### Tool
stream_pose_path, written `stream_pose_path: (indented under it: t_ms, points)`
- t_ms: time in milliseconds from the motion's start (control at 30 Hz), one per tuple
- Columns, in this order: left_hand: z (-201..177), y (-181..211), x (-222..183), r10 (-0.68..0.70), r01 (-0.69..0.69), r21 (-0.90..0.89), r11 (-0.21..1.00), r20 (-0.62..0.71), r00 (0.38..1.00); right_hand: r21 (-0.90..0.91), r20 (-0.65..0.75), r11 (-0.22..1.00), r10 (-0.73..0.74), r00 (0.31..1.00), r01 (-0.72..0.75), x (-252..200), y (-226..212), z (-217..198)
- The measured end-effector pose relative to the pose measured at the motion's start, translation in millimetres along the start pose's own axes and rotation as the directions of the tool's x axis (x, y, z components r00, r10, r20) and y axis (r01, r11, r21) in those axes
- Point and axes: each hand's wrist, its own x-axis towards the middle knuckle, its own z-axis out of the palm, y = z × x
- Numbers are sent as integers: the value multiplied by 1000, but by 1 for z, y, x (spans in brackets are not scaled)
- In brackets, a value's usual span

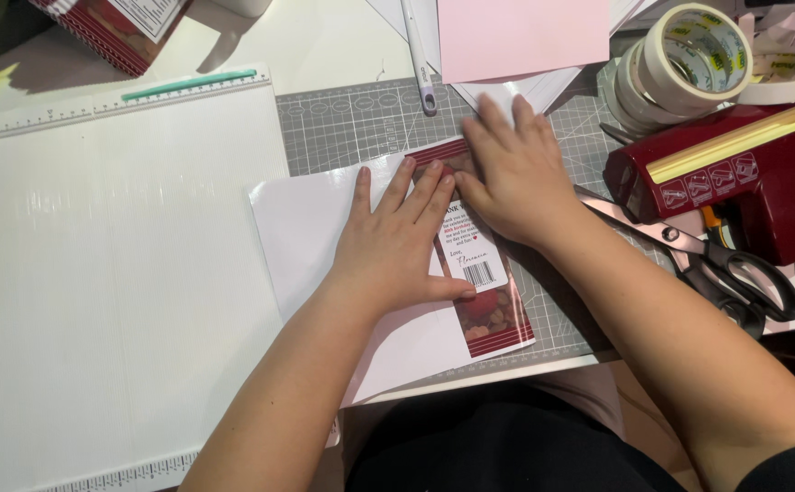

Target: The person prepares packaging materials by aligning a printed sheet with a pink paper insert and using a scoring tool to mark fold lines along the layout.

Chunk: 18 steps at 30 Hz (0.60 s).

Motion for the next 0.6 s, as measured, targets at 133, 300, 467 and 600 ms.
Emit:
stream_pose_path:
  t_ms: [133,300,467,600]
  points:
    - [14,-5,5,14,-13,47,999,-25,1000,240,-184,965,153,971,-107,1,10,-3]
    - [20,-7,7,20,-15,95,995,-42,999,273,-261,942,267,927,-195,25,10,2]
    - [21,-7,7,29,-24,100,995,-48,998,302,-241,920,328,913,-251,37,12,0]
    - [16,-7,8,18,-17,89,996,-2,1000,300,-94,915,308,947,-268,16,5,-23]
